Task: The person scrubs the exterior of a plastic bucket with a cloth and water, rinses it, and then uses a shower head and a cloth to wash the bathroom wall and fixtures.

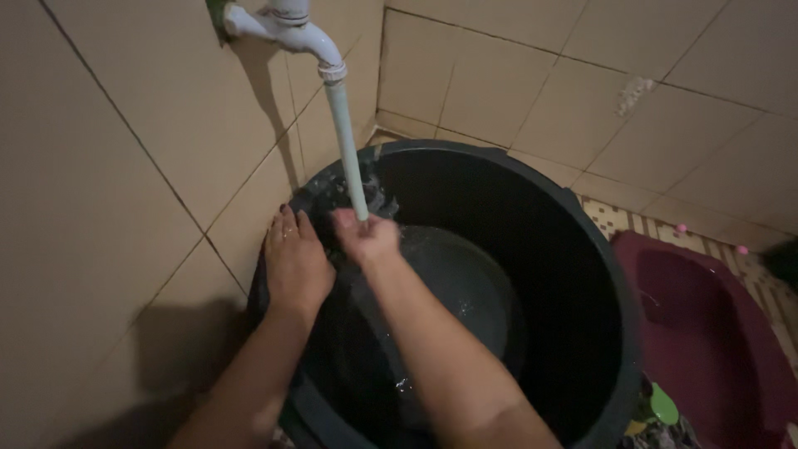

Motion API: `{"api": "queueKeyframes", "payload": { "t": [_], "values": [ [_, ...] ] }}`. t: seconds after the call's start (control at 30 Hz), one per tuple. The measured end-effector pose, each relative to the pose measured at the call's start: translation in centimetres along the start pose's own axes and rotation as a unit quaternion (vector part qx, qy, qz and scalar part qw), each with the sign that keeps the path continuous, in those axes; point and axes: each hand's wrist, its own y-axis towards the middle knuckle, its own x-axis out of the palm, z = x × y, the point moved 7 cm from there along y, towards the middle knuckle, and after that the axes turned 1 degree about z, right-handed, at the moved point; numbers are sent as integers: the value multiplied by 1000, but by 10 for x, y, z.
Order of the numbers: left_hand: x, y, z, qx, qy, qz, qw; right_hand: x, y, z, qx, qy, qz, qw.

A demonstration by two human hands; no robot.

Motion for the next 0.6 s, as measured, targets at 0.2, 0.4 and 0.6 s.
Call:
{"api": "queueKeyframes", "payload": {
  "t": [0.2, 0.4, 0.6],
  "values": [
    [14, 2, -3, 15, 46, -41, 998, -10, 6, 1, 35, -72, 55, 995],
    [30, 8, -16, 43, 46, 26, 998, 24, -99, 74, 77, -566, -65, 818],
    [30, 17, -16, 100, 94, 65, 988, 22, -300, -11, 438, -824, -223, 281]
  ]
}}
